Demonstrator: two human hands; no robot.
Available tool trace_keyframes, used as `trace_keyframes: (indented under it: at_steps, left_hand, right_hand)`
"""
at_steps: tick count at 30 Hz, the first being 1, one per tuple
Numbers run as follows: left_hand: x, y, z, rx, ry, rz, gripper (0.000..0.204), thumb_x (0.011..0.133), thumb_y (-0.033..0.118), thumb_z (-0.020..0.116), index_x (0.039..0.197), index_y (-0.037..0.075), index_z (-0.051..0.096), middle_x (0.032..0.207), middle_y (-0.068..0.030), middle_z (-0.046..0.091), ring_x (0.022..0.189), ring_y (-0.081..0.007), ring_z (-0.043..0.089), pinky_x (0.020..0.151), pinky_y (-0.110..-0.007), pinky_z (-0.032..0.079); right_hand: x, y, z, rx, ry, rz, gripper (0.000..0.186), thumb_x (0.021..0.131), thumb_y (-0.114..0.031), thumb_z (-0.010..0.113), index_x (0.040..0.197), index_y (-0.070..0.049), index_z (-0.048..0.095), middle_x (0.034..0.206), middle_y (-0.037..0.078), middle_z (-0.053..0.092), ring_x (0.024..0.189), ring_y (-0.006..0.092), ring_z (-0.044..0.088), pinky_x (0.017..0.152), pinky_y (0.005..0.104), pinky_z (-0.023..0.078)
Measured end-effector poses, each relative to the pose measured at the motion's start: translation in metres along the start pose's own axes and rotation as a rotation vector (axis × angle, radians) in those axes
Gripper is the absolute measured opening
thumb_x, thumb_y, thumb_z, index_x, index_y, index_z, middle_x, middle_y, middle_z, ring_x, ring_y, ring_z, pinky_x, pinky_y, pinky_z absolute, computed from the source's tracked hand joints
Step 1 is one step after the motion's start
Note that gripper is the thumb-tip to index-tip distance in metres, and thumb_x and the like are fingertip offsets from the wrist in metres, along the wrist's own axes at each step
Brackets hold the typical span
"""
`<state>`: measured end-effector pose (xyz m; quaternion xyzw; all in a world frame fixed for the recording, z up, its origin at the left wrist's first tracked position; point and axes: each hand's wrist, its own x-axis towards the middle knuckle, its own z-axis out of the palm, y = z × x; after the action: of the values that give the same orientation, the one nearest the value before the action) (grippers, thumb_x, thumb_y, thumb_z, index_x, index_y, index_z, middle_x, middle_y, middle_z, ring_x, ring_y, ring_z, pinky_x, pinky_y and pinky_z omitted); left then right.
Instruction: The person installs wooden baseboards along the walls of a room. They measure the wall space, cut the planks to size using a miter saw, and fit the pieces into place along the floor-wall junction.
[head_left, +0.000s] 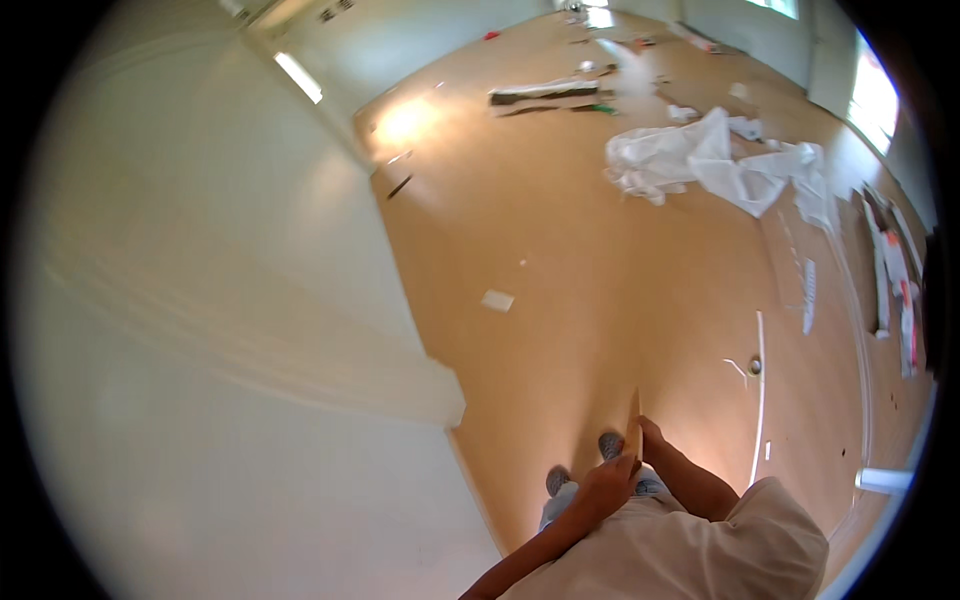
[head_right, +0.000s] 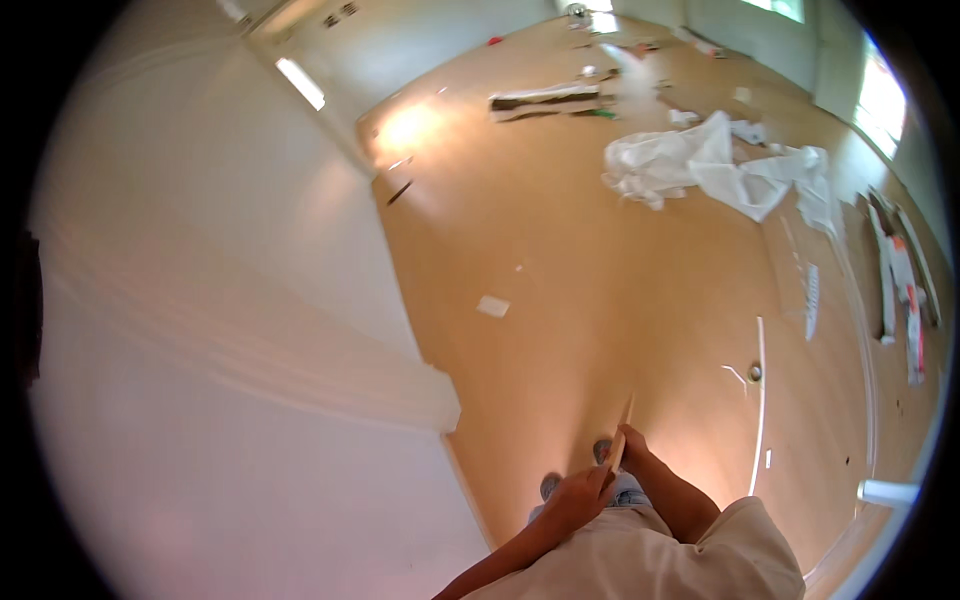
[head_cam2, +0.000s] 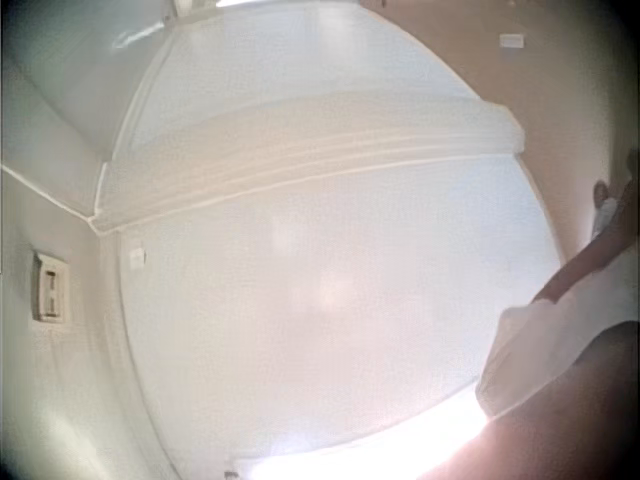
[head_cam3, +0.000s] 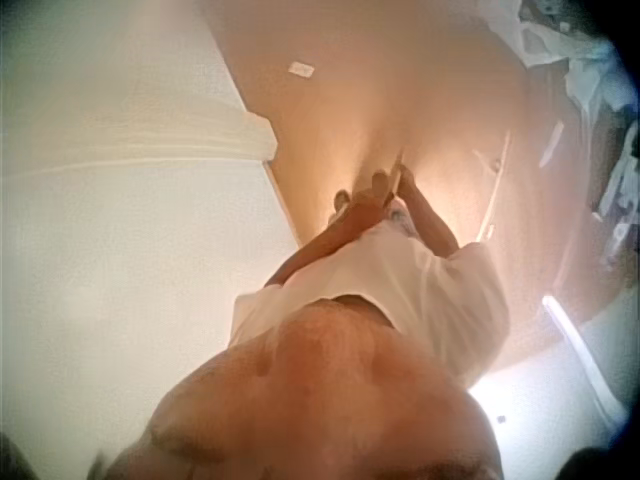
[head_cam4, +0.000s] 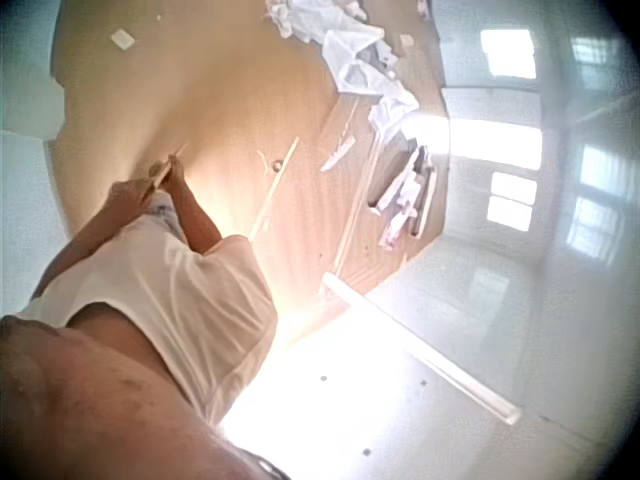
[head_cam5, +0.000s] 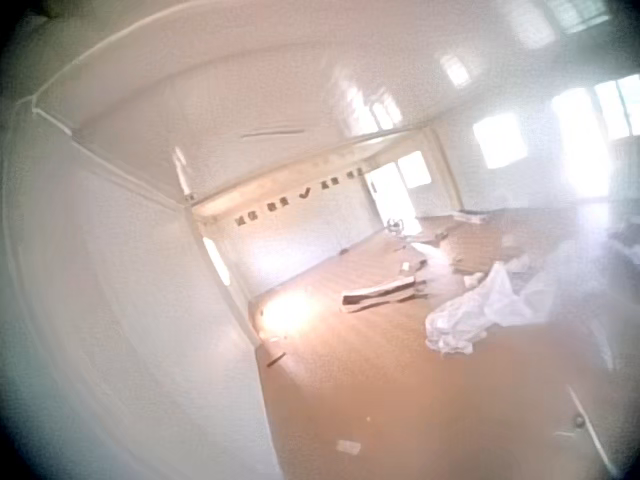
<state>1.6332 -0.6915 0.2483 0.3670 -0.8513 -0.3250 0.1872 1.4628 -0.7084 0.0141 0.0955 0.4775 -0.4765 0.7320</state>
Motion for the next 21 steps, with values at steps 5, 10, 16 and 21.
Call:
trace_keyframes:
  at_steps: [5,10,16,21]
  left_hand:
    - [0.045,-0.013,-0.015,-0.138,-0.151,0.213,0.015,0.089,0.016,0.062,0.094,0.003,0.057,0.080,-0.0157,0.063,0.073,-0.0348,0.063,0.064,-0.043,0.051]
    - [0.100,0.001,-0.043,-0.217,-0.397,0.287,0.013,0.090,0.016,0.062,0.091,0.003,0.058,0.077,-0.0160,0.062,0.072,-0.0341,0.062,0.063,-0.042,0.050]
    - [0.152,0.027,-0.061,-0.316,-0.513,0.342,0.021,0.090,0.023,0.064,0.093,0.002,0.059,0.073,-0.0148,0.059,0.062,-0.0293,0.058,0.060,-0.038,0.047]
    - [0.215,0.042,-0.060,-0.379,-0.588,0.327,0.022,0.089,0.024,0.068,0.093,0.003,0.064,0.069,-0.0066,0.058,0.062,-0.0144,0.052,0.057,-0.029,0.043]
  right_hand:
    - [-0.008,-0.008,-0.070,-0.089,0.187,-0.119,0.063,0.092,-0.058,0.049,0.114,0.000,0.050,0.092,0.022,0.065,0.080,0.0356,0.067,0.069,0.0475,0.057]
    - [-0.090,0.020,-0.113,-0.955,0.797,-0.652,0.062,0.085,-0.031,0.063,0.133,0.003,0.046,0.110,0.021,0.063,0.101,0.0347,0.062,0.087,0.0422,0.052]
    - [-0.210,0.049,-0.092,-1.199,1.082,-0.791,0.082,0.065,-0.030,0.086,0.134,-0.005,0.050,0.133,0.020,0.052,0.126,0.0368,0.046,0.106,0.0425,0.040]
    - [-0.224,0.077,-0.124,-0.956,0.828,-0.450,0.055,0.065,-0.052,0.081,0.101,-0.012,0.071,0.099,0.016,0.068,0.101,0.0327,0.062,0.089,0.0413,0.048]
